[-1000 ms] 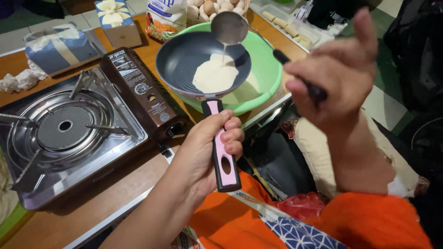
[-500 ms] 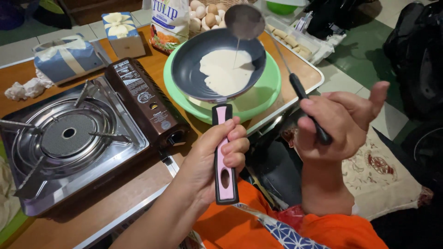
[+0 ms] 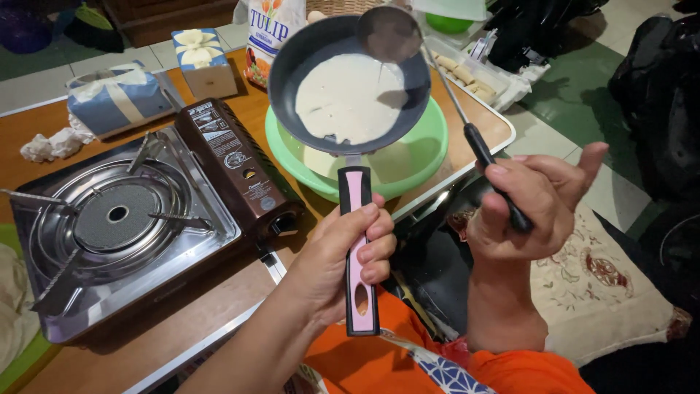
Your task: The person prepares and cooks crepes on a portable gas stove using a pan and ladle.
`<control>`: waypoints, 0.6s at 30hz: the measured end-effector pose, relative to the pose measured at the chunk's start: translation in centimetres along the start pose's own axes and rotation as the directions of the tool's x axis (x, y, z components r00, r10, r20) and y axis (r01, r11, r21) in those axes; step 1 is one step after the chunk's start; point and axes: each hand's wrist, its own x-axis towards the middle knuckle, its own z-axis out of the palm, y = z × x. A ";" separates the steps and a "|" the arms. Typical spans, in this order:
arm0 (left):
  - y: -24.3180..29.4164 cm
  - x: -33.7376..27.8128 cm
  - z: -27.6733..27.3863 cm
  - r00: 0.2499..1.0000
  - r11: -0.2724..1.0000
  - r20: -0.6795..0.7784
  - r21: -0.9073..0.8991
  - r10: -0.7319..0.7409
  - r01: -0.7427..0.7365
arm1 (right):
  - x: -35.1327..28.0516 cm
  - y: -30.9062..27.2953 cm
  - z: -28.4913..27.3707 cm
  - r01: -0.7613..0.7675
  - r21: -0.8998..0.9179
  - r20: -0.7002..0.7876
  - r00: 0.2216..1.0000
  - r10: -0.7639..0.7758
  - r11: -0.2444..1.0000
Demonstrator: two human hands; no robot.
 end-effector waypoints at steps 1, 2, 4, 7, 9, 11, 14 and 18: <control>0.1 0.0 0.1 0.999 0.999 -0.047 0.050 0.006 -0.004 | -0.2 0.1 0.1 -0.002 0.006 0.017 1.000 0.002 1.000; 0.1 0.0 0.2 0.999 0.999 -0.048 0.051 0.007 -0.004 | -0.1 0.0 0.3 -0.003 0.007 0.017 1.000 0.003 1.000; 0.1 0.1 0.3 0.995 0.992 -0.097 0.122 0.035 -0.024 | 0.0 0.0 0.6 -0.017 0.060 0.036 0.999 0.015 0.998; 0.1 0.2 0.7 0.987 0.984 -0.145 0.170 0.071 -0.046 | -0.5 0.3 1.0 -0.016 0.072 0.042 0.999 0.013 0.997; 0.1 0.3 1.0 0.985 0.982 -0.156 0.181 0.079 -0.050 | -0.4 0.2 1.2 -0.024 0.079 0.045 0.999 0.020 0.997; 0.1 0.5 1.1 0.982 0.980 -0.165 0.193 0.089 -0.056 | -0.4 0.3 1.4 -0.028 0.087 0.047 0.999 0.024 0.996; 0.0 0.8 1.5 0.978 0.976 -0.179 0.203 0.110 -0.073 | -0.7 0.6 1.7 -0.023 0.100 0.069 0.997 0.016 0.995; -0.1 1.0 2.2 0.963 0.966 -0.232 0.247 0.137 -0.078 | -0.9 0.3 1.9 -0.023 0.105 0.095 0.995 0.013 0.994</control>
